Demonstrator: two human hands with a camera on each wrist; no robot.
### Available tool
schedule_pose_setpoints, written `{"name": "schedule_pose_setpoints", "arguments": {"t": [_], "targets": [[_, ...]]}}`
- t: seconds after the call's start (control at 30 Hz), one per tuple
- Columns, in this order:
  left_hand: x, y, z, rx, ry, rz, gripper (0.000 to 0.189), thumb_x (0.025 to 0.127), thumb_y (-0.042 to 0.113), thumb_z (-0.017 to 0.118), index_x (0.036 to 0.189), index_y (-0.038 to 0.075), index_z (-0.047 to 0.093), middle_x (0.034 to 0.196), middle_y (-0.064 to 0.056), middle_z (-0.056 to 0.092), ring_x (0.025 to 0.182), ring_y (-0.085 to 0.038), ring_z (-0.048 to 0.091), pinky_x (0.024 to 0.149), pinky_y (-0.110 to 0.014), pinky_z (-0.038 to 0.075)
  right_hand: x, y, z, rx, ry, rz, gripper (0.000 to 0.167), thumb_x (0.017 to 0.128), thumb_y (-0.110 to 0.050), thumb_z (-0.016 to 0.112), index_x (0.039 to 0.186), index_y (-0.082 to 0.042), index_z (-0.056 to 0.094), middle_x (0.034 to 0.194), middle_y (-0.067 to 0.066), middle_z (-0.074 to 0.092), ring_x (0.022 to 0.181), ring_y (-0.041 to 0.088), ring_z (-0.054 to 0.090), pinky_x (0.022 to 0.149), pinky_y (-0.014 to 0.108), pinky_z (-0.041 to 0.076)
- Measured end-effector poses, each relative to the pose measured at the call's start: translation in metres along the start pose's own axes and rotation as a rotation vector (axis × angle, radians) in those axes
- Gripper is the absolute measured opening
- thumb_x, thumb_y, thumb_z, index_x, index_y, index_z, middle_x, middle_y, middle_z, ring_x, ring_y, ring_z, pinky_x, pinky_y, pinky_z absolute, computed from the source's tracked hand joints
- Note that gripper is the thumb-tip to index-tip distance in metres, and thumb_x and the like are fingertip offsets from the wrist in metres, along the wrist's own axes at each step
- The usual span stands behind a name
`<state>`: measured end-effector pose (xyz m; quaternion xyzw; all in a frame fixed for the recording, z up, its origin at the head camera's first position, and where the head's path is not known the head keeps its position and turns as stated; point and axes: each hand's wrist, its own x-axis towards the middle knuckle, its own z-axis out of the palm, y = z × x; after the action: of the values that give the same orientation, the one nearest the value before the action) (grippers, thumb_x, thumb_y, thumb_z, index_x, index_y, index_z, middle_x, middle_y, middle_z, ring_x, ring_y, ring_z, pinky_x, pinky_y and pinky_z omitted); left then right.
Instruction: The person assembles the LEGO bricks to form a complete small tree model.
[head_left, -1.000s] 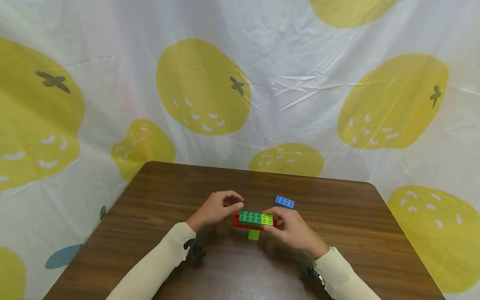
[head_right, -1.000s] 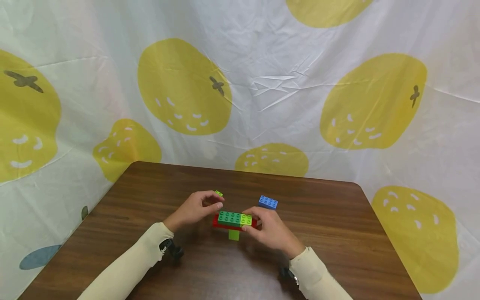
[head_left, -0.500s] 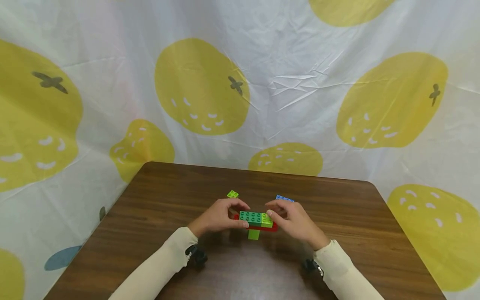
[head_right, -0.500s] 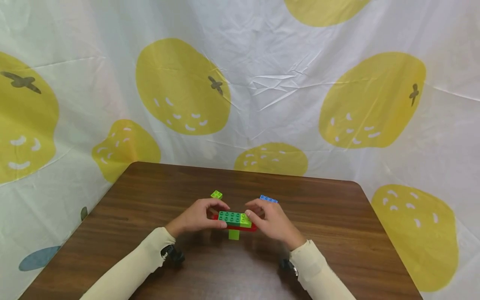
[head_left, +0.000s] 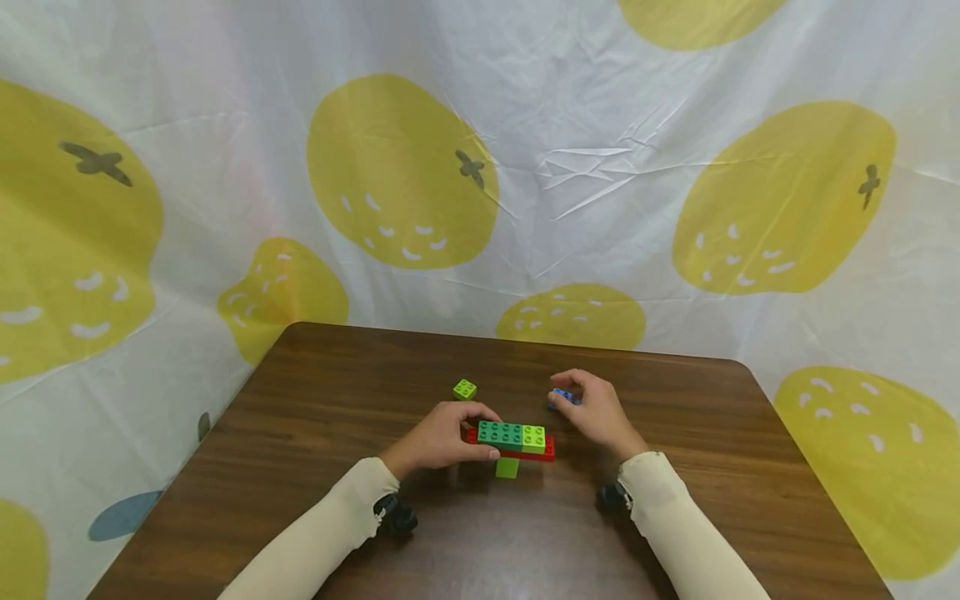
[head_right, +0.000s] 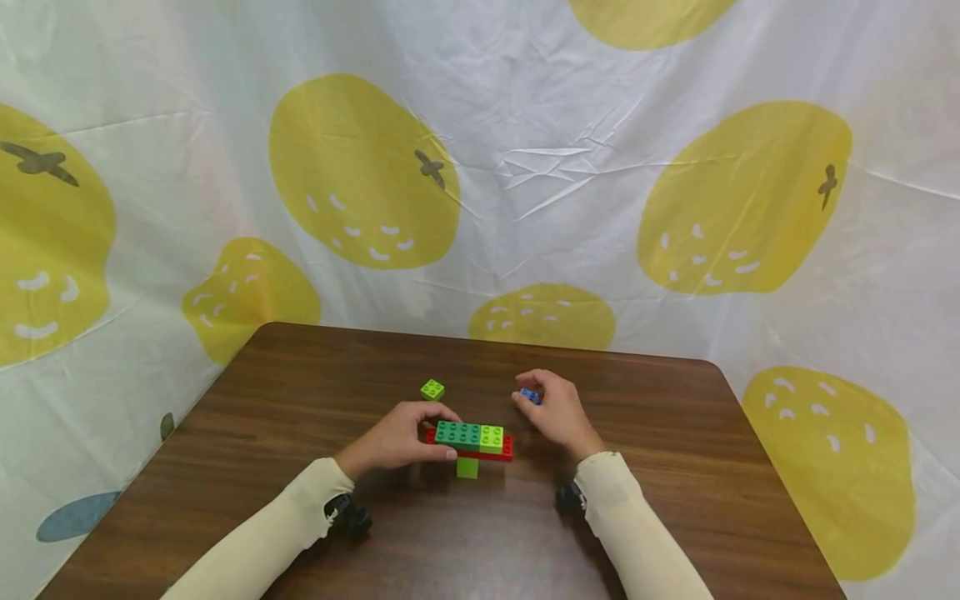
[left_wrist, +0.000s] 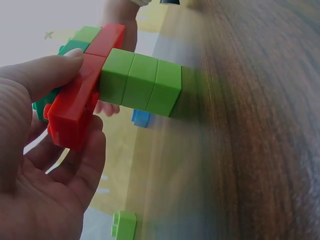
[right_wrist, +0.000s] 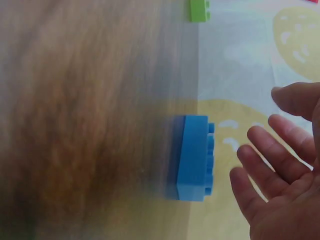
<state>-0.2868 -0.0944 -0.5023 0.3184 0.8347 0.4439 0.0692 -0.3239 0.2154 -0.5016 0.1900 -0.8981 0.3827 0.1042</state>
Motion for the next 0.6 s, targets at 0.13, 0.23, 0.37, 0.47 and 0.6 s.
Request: {"name": "schedule_pose_setpoints", "arguments": {"t": [0.13,0.23,0.37,0.47,0.6], "targets": [[-0.001,0.002,-0.001,-0.003,-0.002,0.0,0.043,0.088,0.036,0.087,0.125,0.019,0.074,0.114,0.002,0.074,0.092,-0.011,0.066,0.078,-0.026,0.058,0.005,0.008,-0.001,-0.039,-0.032,0.069,0.04,0.1,-0.024,0.075,0.134,-0.005,0.068,0.133,0.016,0.071,0.121,0.039,0.068,0.101,0.058,0.055],[-0.001,0.003,-0.001,-0.003,-0.002,0.007,0.043,0.089,0.037,0.087,0.125,0.018,0.073,0.114,0.002,0.074,0.093,-0.011,0.066,0.079,-0.026,0.059,0.009,0.013,-0.001,-0.092,-0.074,0.108,0.044,0.099,-0.024,0.076,0.137,-0.005,0.068,0.138,0.018,0.068,0.129,0.041,0.063,0.106,0.059,0.051],[-0.001,0.002,-0.001,0.001,-0.002,0.011,0.043,0.089,0.039,0.086,0.125,0.019,0.073,0.116,0.003,0.074,0.095,-0.012,0.065,0.08,-0.026,0.058,0.013,0.021,0.0,-0.154,-0.138,0.145,0.042,0.097,-0.021,0.077,0.134,-0.004,0.07,0.134,0.02,0.07,0.124,0.041,0.066,0.105,0.058,0.052],[-0.002,0.001,-0.001,0.005,0.001,0.004,0.044,0.09,0.04,0.085,0.127,0.022,0.072,0.119,0.005,0.073,0.099,-0.012,0.065,0.083,-0.026,0.058,0.016,0.026,0.0,-0.186,-0.167,0.149,0.037,0.095,-0.017,0.078,0.129,-0.004,0.072,0.127,0.019,0.074,0.118,0.039,0.068,0.103,0.056,0.053],[-0.004,0.001,-0.001,-0.018,0.005,0.001,0.042,0.091,0.039,0.084,0.128,0.023,0.072,0.121,0.005,0.072,0.102,-0.015,0.066,0.084,-0.026,0.058,0.016,0.029,-0.001,-0.203,-0.176,0.131,0.032,0.095,-0.016,0.078,0.126,-0.005,0.075,0.124,0.017,0.075,0.117,0.038,0.069,0.102,0.056,0.053]]}}
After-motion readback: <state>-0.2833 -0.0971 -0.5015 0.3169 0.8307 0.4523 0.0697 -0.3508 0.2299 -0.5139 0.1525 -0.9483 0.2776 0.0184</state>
